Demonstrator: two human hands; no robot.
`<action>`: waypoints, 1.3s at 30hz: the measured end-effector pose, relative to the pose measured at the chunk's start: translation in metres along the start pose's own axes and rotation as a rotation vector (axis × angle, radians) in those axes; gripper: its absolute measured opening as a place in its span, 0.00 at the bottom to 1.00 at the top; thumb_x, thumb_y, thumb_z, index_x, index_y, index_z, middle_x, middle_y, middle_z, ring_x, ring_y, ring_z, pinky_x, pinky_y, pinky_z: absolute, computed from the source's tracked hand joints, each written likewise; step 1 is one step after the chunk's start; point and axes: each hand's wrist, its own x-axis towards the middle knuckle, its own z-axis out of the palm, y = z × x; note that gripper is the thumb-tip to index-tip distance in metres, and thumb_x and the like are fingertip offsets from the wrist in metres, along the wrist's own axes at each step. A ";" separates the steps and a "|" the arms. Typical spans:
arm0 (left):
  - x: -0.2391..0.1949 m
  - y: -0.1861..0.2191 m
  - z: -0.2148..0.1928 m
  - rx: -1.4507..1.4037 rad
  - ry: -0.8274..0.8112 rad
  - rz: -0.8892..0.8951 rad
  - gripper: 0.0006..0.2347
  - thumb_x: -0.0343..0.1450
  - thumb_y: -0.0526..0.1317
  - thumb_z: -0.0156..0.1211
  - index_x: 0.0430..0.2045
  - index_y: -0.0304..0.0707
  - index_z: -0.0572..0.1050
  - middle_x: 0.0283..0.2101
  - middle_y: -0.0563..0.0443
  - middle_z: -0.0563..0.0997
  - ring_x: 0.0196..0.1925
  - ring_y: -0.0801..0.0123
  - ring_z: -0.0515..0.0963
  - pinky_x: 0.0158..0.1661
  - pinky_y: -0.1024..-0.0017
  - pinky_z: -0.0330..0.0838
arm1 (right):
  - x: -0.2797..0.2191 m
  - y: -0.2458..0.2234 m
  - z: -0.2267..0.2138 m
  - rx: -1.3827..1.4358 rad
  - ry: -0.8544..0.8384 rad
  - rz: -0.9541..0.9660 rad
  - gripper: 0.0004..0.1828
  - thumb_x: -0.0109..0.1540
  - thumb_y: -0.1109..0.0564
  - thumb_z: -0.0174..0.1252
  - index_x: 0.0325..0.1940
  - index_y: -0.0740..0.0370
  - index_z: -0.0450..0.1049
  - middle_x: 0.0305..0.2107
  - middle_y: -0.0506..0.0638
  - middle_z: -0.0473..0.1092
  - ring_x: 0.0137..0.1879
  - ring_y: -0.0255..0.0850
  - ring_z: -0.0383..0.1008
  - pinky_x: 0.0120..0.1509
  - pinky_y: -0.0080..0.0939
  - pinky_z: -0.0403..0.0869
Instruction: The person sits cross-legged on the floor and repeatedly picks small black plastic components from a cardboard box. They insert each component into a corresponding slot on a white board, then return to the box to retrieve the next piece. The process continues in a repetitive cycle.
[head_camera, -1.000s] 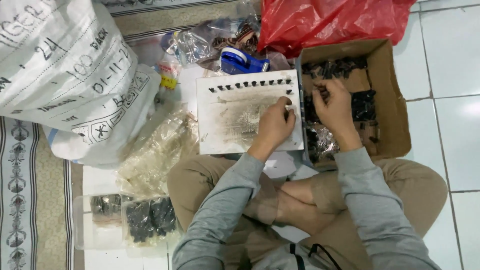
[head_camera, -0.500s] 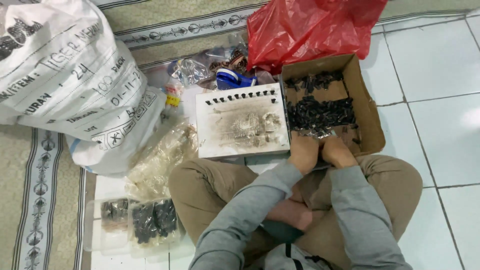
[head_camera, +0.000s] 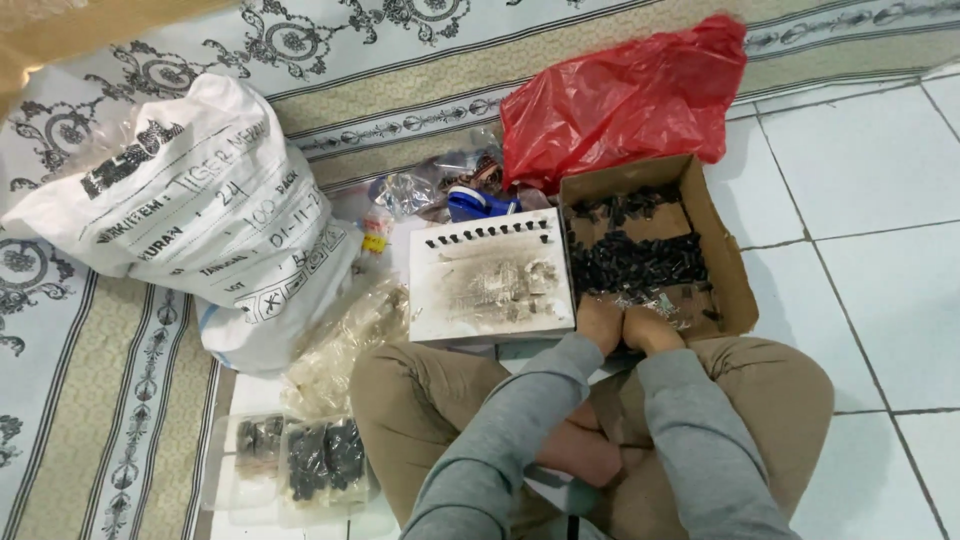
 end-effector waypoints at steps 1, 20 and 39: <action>0.004 -0.014 -0.002 0.003 0.002 0.007 0.08 0.67 0.35 0.56 0.16 0.52 0.72 0.16 0.60 0.74 0.24 0.73 0.79 0.38 0.75 0.59 | -0.009 -0.004 -0.004 0.007 0.003 -0.001 0.23 0.65 0.67 0.45 0.63 0.80 0.72 0.58 0.77 0.71 0.67 0.66 0.70 0.69 0.63 0.73; 0.044 -0.029 -0.071 0.182 -0.552 0.859 0.11 0.72 0.29 0.48 0.22 0.36 0.78 0.24 0.47 0.81 0.28 0.61 0.82 0.30 0.68 0.75 | 0.069 0.045 0.018 0.206 0.180 0.040 0.22 0.65 0.60 0.46 0.55 0.68 0.80 0.50 0.69 0.77 0.57 0.63 0.77 0.57 0.61 0.78; 0.061 -0.014 -0.135 -0.524 -0.746 0.383 0.10 0.69 0.25 0.48 0.23 0.18 0.78 0.25 0.28 0.80 0.30 0.52 0.82 0.31 0.62 0.80 | 0.128 0.094 0.036 0.575 0.332 0.113 0.26 0.61 0.43 0.60 0.58 0.60 0.80 0.50 0.59 0.77 0.54 0.54 0.78 0.46 0.53 0.81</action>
